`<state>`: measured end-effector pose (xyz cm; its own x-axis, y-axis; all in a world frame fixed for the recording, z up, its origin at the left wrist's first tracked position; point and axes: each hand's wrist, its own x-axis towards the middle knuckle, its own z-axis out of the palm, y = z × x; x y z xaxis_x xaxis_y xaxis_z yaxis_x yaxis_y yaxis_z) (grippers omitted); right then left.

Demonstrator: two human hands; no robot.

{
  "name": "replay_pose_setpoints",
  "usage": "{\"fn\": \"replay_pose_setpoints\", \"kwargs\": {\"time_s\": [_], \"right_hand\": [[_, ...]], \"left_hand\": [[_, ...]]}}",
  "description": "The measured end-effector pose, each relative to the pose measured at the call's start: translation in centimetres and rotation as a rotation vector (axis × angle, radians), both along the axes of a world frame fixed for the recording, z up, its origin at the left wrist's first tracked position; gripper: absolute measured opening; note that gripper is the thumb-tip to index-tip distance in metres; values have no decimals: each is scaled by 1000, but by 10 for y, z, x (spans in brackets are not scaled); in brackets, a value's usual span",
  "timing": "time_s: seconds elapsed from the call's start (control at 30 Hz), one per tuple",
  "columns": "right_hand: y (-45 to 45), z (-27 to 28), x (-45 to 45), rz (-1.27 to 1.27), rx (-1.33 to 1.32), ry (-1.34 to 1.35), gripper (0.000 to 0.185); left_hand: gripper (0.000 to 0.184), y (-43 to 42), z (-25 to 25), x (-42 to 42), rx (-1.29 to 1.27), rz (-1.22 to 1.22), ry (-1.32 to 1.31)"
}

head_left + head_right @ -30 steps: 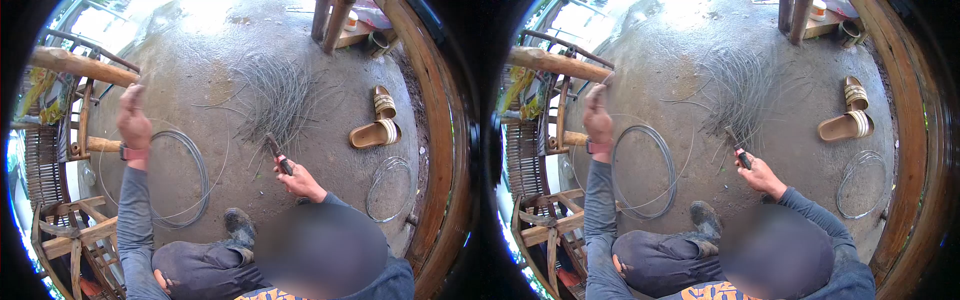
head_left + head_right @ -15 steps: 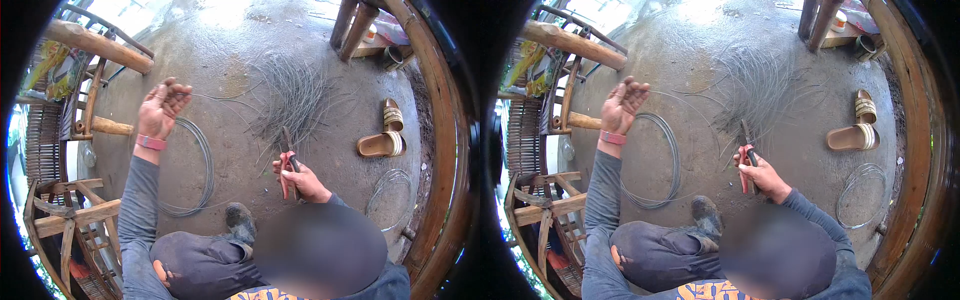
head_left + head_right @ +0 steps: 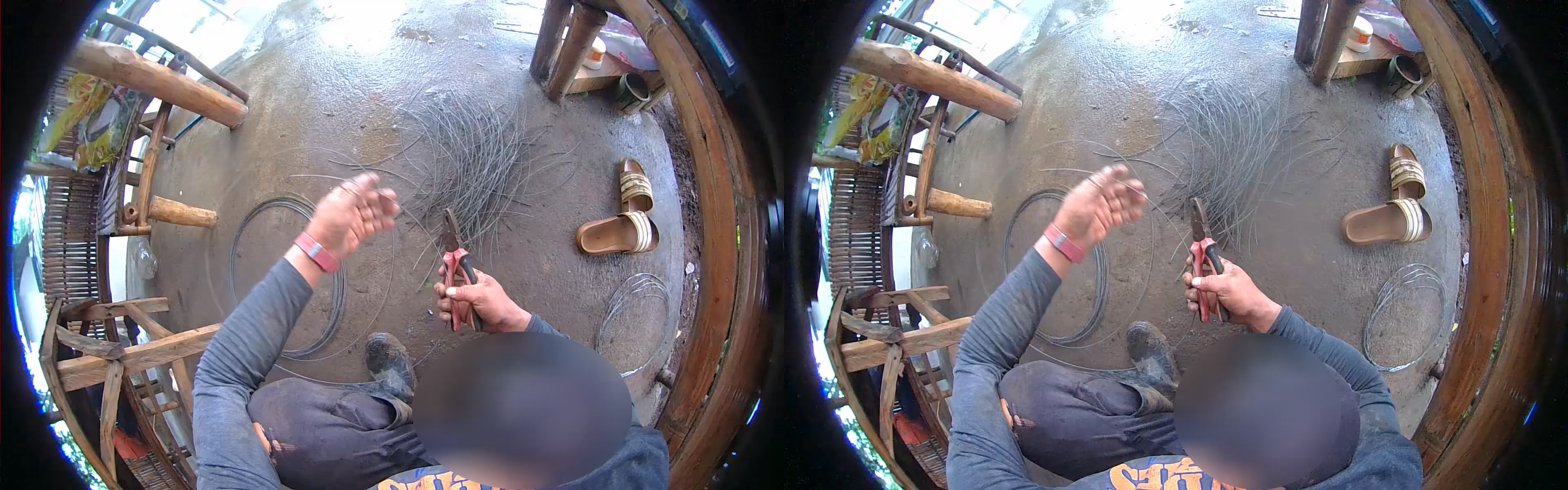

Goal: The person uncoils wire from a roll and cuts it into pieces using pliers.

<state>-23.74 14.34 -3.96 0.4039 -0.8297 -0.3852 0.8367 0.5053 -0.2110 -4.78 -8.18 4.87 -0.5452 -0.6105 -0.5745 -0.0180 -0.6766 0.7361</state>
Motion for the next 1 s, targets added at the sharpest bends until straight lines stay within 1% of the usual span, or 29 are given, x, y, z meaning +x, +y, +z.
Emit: {"fn": "replay_pose_setpoints", "kwargs": {"time_s": [0.03,0.1,0.17,0.23,0.3,0.33,0.4,0.43,0.47,0.5,0.53,0.57,0.6,0.63,0.67,0.7,0.77,0.8,0.9,0.93,1.0], "right_hand": [[-1,0,1,-25,44,-23,35],[-2,-2,1,-62,128,-39,30],[-3,-9,0,-87,200,-27,26],[-3,-14,0,-121,222,14,23],[-2,-23,1,-151,234,77,22],[-2,-28,2,-162,239,78,22],[-5,-31,1,-179,248,83,23],[-6,-28,-1,-176,264,127,23],[-8,-25,-3,-172,279,171,23],[-10,-22,-4,-168,293,214,24],[-12,-27,-6,-156,287,198,26],[-12,-31,-8,-130,279,254,26],[-13,-24,-11,-105,272,310,26],[-14,-16,-15,-80,264,365,26],[-14,-9,-19,-38,252,477,35],[-11,-12,-21,2,187,560,37],[-3,-25,-30,84,54,727,41],[-3,-25,-37,211,-77,896,58],[7,-20,-47,315,-157,1007,47],[8,-21,-50,371,-296,1094,55],[5,-15,-53,560,-362,1211,63]], "left_hand": [[36,14,-6,-4,59,-14,-87],[50,48,-23,-8,169,-146,-281],[65,85,-39,-10,209,-376,-434],[73,117,-38,-13,308,-602,-481],[72,137,-35,-16,548,-614,-402],[62,143,-25,-18,596,-563,-368],[54,147,-31,-19,498,-546,-434],[50,149,-32,-21,448,-535,-466],[34,152,-32,-21,254,-578,-543],[31,152,-40,-18,118,-638,-556],[28,150,-52,-12,-18,-695,-567],[26,150,-63,-6,-154,-751,-577],[24,148,-57,-5,-194,-717,-598],[25,144,-63,1,-245,-721,-575],[25,139,-72,9,-296,-726,-551],[26,133,-71,13,-346,-731,-527],[25,123,-67,22,-430,-775,-560],[24,119,-68,28,-461,-786,-560],[23,112,-71,43,-544,-773,-531],[23,111,-72,48,-547,-751,-518],[22,110,-73,56,-515,-710,-522]]}}
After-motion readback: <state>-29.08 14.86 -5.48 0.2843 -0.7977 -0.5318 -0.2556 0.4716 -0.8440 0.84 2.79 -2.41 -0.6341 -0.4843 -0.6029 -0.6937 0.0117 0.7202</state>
